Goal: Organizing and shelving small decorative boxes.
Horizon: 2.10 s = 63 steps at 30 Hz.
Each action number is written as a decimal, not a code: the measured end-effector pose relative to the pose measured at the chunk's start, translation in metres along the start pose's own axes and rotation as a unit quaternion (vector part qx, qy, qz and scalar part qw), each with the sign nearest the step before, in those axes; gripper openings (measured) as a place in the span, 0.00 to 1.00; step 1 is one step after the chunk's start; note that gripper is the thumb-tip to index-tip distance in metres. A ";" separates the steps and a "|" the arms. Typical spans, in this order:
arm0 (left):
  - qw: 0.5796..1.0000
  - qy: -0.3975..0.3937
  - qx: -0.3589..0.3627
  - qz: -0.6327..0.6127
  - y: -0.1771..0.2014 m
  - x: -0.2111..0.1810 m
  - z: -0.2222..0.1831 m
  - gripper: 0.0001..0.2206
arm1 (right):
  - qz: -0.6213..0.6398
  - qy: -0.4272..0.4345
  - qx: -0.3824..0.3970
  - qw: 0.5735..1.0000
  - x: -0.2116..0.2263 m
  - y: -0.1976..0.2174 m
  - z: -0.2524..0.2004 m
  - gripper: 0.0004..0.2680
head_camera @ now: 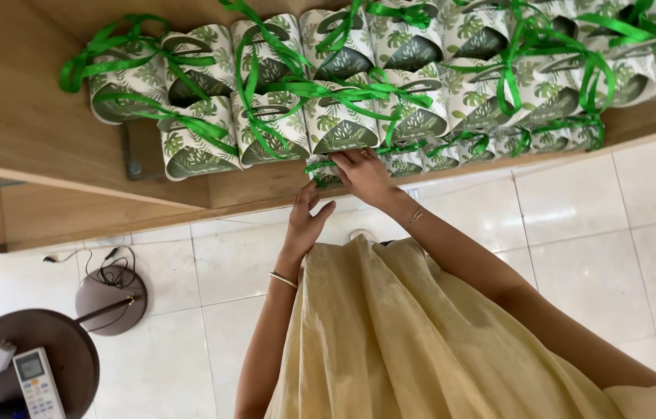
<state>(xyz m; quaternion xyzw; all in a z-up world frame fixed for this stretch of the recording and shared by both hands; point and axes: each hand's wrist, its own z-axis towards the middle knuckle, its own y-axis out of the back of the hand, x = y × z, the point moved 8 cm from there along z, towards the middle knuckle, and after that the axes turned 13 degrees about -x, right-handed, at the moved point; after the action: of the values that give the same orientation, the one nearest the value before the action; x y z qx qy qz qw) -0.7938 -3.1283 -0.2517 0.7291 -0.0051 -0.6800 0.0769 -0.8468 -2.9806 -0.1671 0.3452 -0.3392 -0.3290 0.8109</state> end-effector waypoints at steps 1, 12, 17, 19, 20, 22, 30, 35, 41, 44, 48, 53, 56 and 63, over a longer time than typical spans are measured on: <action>1.000 0.000 0.009 0.001 0.001 -0.007 0.001 0.31 | -0.004 -0.007 -0.002 1.000 0.003 0.006 0.000 0.13; 0.990 0.117 0.079 -0.018 0.010 -0.002 0.002 0.30 | -0.090 -0.046 0.064 0.993 0.001 0.008 -0.012 0.18; 0.986 0.125 0.108 -0.015 0.014 0.010 0.005 0.29 | -0.078 -0.061 0.060 0.993 -0.004 0.006 -0.017 0.17; 0.984 0.126 0.127 -0.025 0.009 0.007 0.003 0.28 | -0.079 -0.072 0.053 0.993 -0.002 0.015 -0.013 0.16; 0.985 0.124 0.119 -0.018 0.009 0.005 0.004 0.28 | -0.086 -0.077 0.069 0.991 0.002 0.020 -0.009 0.18; 0.985 0.117 0.127 -0.010 0.005 -0.001 0.003 0.29 | -0.100 -0.094 0.079 0.987 0.008 0.032 -0.008 0.20; 0.982 -0.101 0.070 0.144 -0.009 -0.144 -0.026 0.30 | -0.122 -0.236 -0.071 0.962 0.010 0.128 -0.083 0.24; 0.973 -0.119 0.152 0.129 -0.080 -0.153 -0.046 0.26 | -0.058 -0.481 0.019 0.875 -0.048 0.164 -0.241 0.18; 0.948 -0.138 0.253 0.132 -0.215 -0.172 -0.094 0.22 | -0.029 -0.636 0.180 0.750 -0.083 0.210 -0.421 0.17; 0.927 -0.155 0.315 0.133 -0.306 -0.180 -0.138 0.22 | -0.028 -0.647 0.095 0.756 -0.096 0.280 -0.462 0.17; 0.884 -0.167 0.400 0.176 -0.428 -0.183 -0.211 0.23 | -0.023 -0.697 0.029 0.716 -0.114 0.371 -0.515 0.18; 0.863 -0.143 0.462 0.141 -0.569 -0.197 -0.299 0.24 | -0.009 -0.723 -0.168 0.670 -0.141 0.501 -0.568 0.19; 0.853 -0.103 0.500 0.113 -0.641 -0.202 -0.345 0.24 | -0.010 -0.732 -0.284 0.619 -0.154 0.569 -0.608 0.18; 0.821 -0.060 0.555 0.115 -0.780 -0.187 -0.408 0.27 | -0.026 -0.763 -0.329 0.556 -0.207 0.643 -0.684 0.17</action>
<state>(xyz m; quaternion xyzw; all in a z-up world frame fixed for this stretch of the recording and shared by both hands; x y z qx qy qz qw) -0.4781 -2.2937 -0.1334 0.6002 -0.4705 -0.5906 -0.2637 -0.2370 -2.2407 -0.0939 -0.3167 -0.6899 -0.5791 0.2972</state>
